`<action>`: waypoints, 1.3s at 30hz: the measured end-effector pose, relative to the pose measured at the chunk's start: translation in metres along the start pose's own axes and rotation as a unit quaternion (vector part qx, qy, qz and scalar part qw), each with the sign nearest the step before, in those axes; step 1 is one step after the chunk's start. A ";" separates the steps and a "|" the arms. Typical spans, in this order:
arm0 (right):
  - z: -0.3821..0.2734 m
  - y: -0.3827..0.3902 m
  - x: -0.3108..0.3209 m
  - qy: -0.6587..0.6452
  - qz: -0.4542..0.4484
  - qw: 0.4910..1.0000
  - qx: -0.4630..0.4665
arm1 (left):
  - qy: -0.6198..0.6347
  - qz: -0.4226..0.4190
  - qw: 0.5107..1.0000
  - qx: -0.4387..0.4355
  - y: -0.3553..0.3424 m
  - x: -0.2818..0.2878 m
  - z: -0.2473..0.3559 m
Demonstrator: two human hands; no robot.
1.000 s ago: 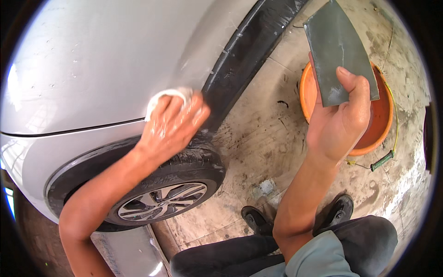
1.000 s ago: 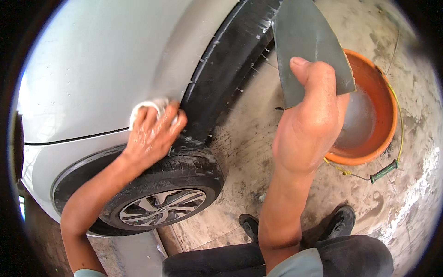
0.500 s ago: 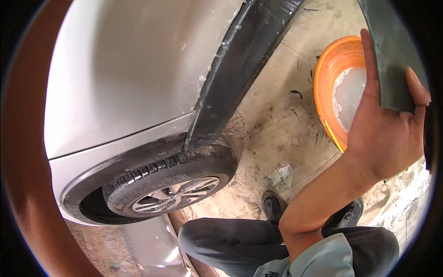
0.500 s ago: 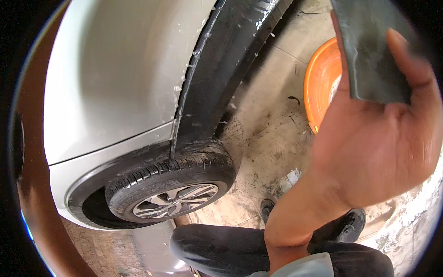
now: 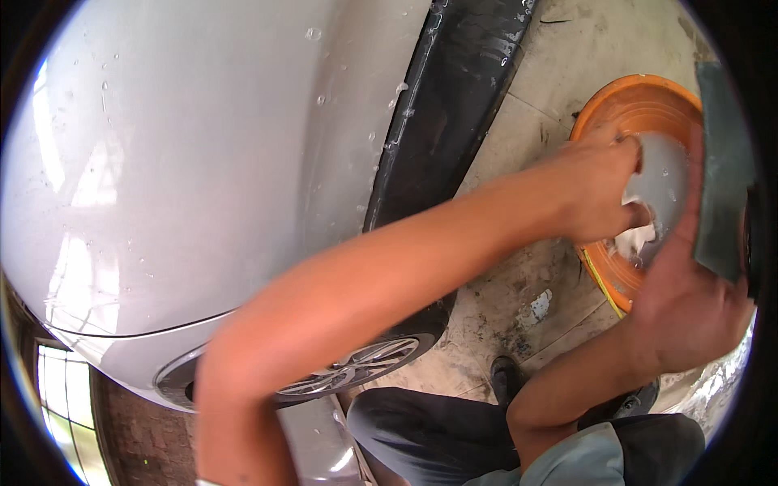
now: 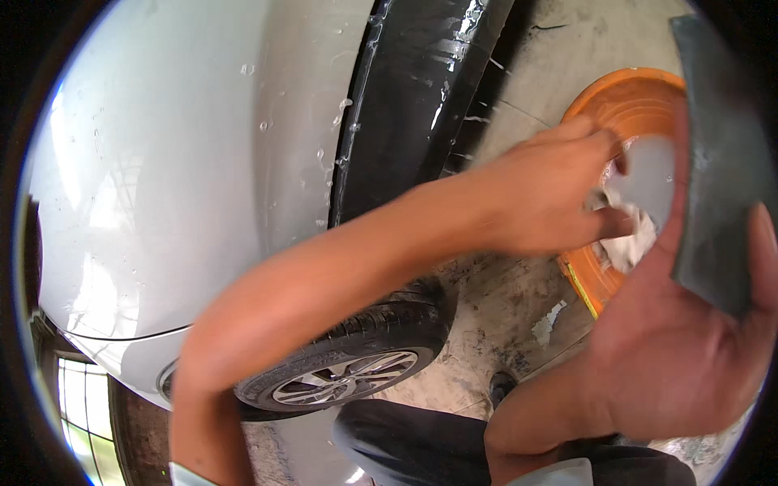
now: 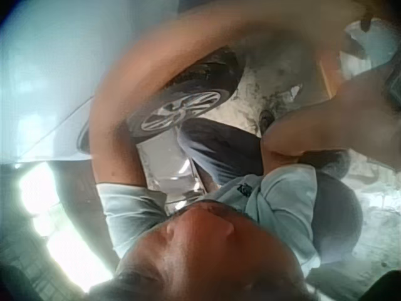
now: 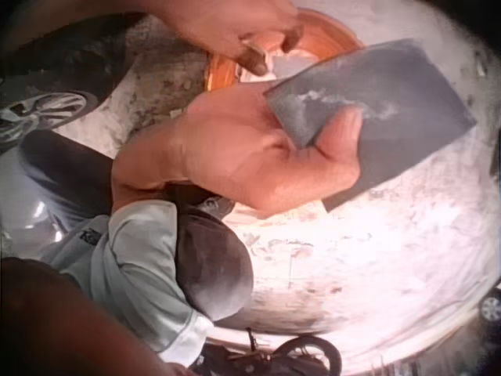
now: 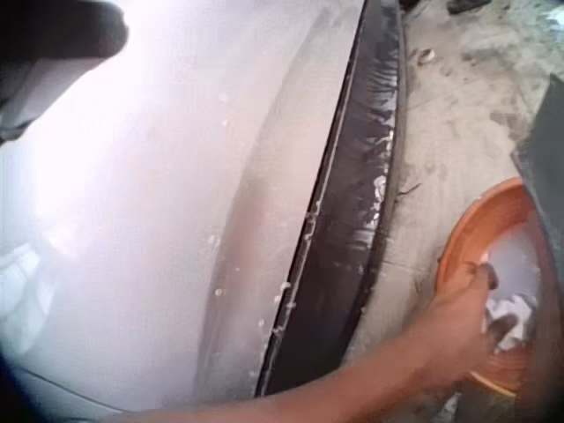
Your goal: The person sands the side panel of a white vehicle using a rectangular sanding block and water from a bucket, rinsing the block and the panel several times.
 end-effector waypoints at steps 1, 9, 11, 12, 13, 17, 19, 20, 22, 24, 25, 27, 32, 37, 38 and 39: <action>0.008 0.001 0.003 0.000 0.016 1.000 -0.016 | -0.016 -0.052 0.998 0.016 0.015 0.010 0.004; 0.058 0.016 0.015 -0.078 -0.113 0.987 -0.088 | -0.644 -0.158 0.748 0.016 0.115 0.144 0.023; 0.065 0.023 0.010 -0.054 -0.074 0.990 -0.109 | -0.693 -0.151 0.704 -0.016 0.131 0.157 0.000; 0.065 0.028 0.003 -0.029 -0.051 0.992 -0.112 | -0.706 -0.159 0.690 0.002 0.135 0.156 -0.004; 0.066 0.028 0.002 -0.020 -0.043 0.992 -0.113 | -0.693 -0.192 0.690 0.091 0.139 0.146 0.009; 0.067 0.030 0.003 -0.018 -0.050 0.993 -0.104 | -0.625 -0.230 0.713 0.219 0.170 0.131 0.008; 0.067 0.032 0.001 -0.015 -0.042 0.993 -0.105 | -0.615 -0.241 0.713 0.234 0.186 0.121 0.008; 0.068 0.033 0.002 -0.016 -0.039 0.993 -0.107 | -0.607 -0.249 0.714 0.246 0.194 0.115 0.008; 0.070 0.037 0.001 -0.011 -0.045 0.993 -0.112 | -0.590 -0.264 0.715 0.268 0.210 0.104 0.010; 0.069 0.041 -0.002 0.028 -0.072 0.992 -0.099 | -0.582 -0.269 0.716 0.277 0.223 0.096 0.012; 0.068 0.045 -0.005 0.053 -0.089 0.991 -0.089 | -0.581 -0.275 0.712 0.284 0.230 0.092 0.013; 0.066 0.051 -0.009 0.099 -0.120 0.985 -0.068 | -0.582 -0.281 0.707 0.287 0.243 0.084 0.014; 0.072 0.062 -0.011 0.102 -0.145 0.981 -0.077 | -0.574 -0.265 0.714 0.302 0.259 0.077 0.014; 0.064 0.072 -0.018 0.288 -0.204 0.935 -0.029 | -0.610 -0.201 0.712 0.284 0.254 0.077 0.016; 0.062 0.074 -0.020 0.315 -0.213 0.925 -0.020 | -0.600 -0.193 0.718 0.295 0.253 0.077 0.015; 0.063 0.075 -0.019 0.306 -0.218 0.926 -0.021 | -0.589 -0.186 0.724 0.306 0.252 0.080 0.015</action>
Point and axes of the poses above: each hand's wrist, its own y-axis away from the middle knuckle, its own x-axis out of the back of the hand, z = x × y, the point moved 7 cm from there along -y, towards the middle knuckle, and after that the axes turned 9 degrees about -z, right-handed, at the moved point
